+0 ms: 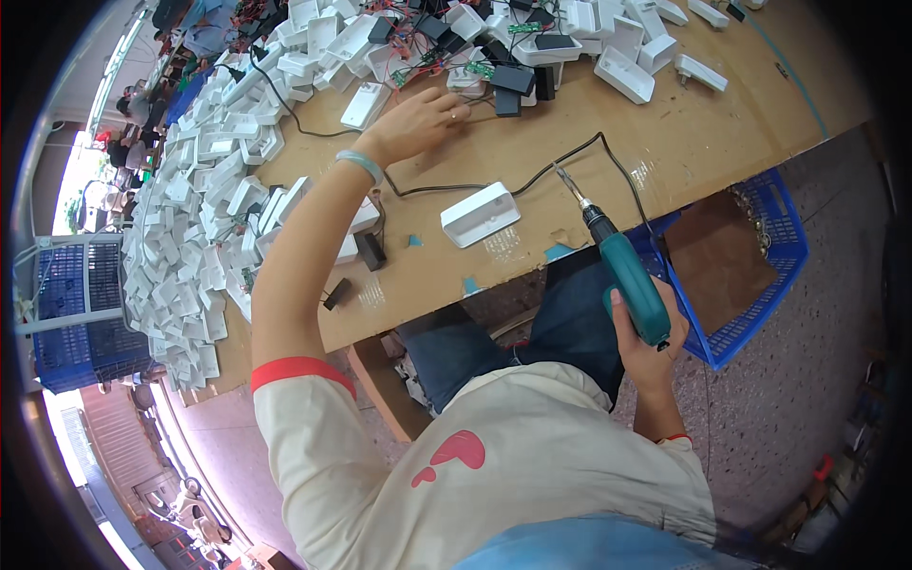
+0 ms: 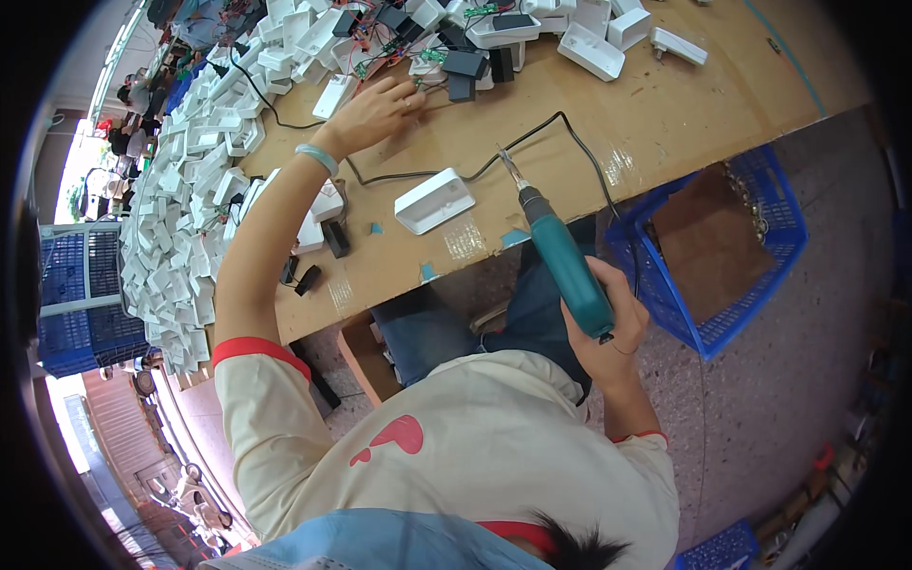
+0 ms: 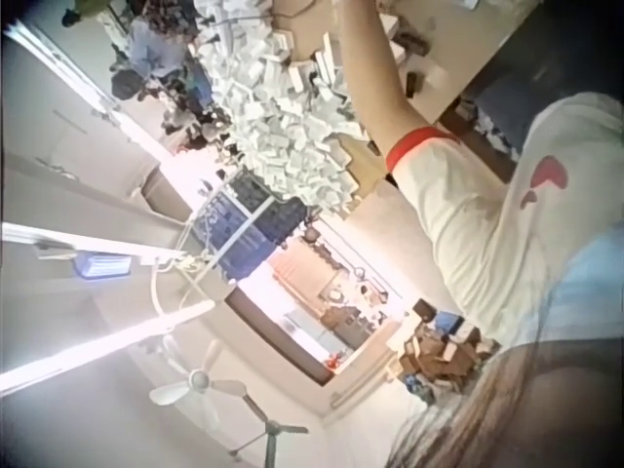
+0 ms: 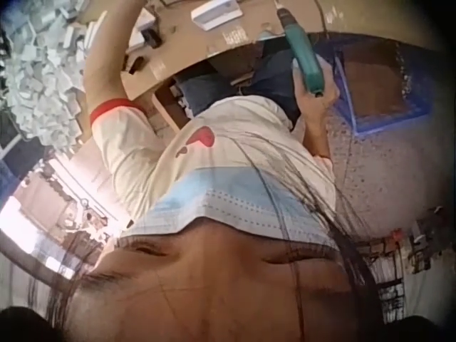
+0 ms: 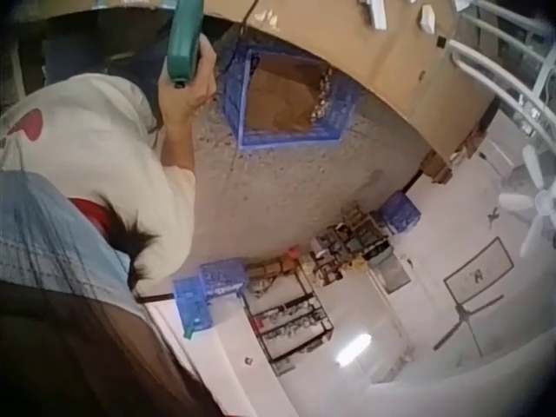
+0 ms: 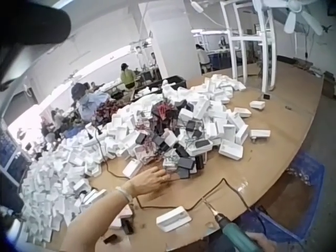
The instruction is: Assembling electronic components into plastic housings using an electric screwdriver.
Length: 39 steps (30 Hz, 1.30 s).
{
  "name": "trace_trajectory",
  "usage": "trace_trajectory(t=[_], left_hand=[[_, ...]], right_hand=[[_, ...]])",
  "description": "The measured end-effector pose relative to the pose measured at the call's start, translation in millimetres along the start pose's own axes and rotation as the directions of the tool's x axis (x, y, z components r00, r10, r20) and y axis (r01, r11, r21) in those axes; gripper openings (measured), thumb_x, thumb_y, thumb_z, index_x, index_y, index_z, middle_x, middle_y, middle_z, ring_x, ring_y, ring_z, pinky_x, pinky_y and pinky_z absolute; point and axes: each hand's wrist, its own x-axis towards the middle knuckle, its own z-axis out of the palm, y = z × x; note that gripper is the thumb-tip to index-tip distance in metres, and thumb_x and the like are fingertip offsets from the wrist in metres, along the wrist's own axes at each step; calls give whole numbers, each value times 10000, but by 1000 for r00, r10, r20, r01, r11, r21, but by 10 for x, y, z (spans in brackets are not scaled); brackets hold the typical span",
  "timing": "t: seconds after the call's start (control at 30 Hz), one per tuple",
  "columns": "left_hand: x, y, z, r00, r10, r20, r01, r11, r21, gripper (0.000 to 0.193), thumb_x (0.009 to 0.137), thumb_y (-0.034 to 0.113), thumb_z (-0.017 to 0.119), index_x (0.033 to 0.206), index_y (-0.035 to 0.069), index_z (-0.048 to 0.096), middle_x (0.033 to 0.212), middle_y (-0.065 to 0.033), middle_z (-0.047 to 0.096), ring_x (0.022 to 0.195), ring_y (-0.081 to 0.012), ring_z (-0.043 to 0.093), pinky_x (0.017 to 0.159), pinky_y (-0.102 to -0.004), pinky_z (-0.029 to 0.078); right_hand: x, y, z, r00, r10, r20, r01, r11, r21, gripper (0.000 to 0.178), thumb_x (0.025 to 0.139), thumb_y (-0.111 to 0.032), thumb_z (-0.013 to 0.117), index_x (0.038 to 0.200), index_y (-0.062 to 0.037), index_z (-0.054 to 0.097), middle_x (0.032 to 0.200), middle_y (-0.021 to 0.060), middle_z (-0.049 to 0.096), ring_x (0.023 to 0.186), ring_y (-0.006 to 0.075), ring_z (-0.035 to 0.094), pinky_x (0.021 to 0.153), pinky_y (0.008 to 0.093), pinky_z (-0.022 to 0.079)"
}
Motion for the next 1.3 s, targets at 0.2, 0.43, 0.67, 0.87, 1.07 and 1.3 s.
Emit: trace_trajectory(t=[0.2, 0.43, 0.67, 0.87, 1.07, 1.3], left_hand=[[-149, 404, -361, 690, -707, -156, 389, 543, -744, 156, 949, 2, 585, 1098, 49, 577, 1082, -98, 656, 1095, -257, 591, 979, -420, 468], [-491, 910, -990, 79, -910, 407, -314, -411, -856, 124, 1074, 175, 565, 1122, 63, 543, 933, -15, 667, 811, -85, 628, 716, -225, 474], [-601, 1452, -1261, 133, -858, 496, -109, -510, -853, 236, 1056, 173, 603, 1211, 18, 689, 881, 1, 691, 745, -32, 577, 607, -177, 404], [-390, 1808, -1369, 132, -868, 478, -4, -483, -876, 203, 1010, 113, 675, 1126, -49, 711, 892, -73, 756, 709, -44, 624, 624, -182, 479], [-266, 1950, -1427, 242, -777, 581, -15, -601, -799, 194, 998, 107, 687, 1089, -64, 700, 849, -67, 755, 671, -40, 604, 613, -187, 476], [-268, 2081, -1324, 372, -659, 653, 93, -674, -733, 138, 947, 105, 740, 988, -24, 764, 819, -41, 734, 690, -42, 606, 626, -203, 479]], right_hand=[[-40, 52, -40, 999, 8, 33, -9, 1000, 29, 332, 826, 4, 791, 1134, 13, 668, 930, 101, 718, 787, 169, 689, 723, 283, 542], [-58, 46, 0, 995, 34, 96, -40, 998, 55, 416, 768, 82, 771, 1165, 17, 667, 1007, 129, 718, 865, 211, 714, 788, 296, 549], [-107, -57, 52, 996, -21, 92, 18, 999, 34, 262, 870, -59, 817, 1079, 10, 675, 867, 62, 705, 752, 109, 637, 690, 263, 518], [-154, -95, 56, 993, -34, 114, 31, 999, 29, 264, 868, -46, 814, 1088, 16, 682, 892, 66, 723, 762, 113, 657, 700, 264, 527], [-178, -95, 28, 985, -5, 170, -3, 999, 48, 282, 870, -28, 807, 1120, 9, 681, 917, 70, 737, 795, 120, 680, 732, 268, 543], [-225, -42, 15, 980, -5, 200, -1, 999, 33, 308, 858, -5, 810, 1136, 12, 678, 960, 85, 747, 851, 129, 705, 775, 278, 556]])
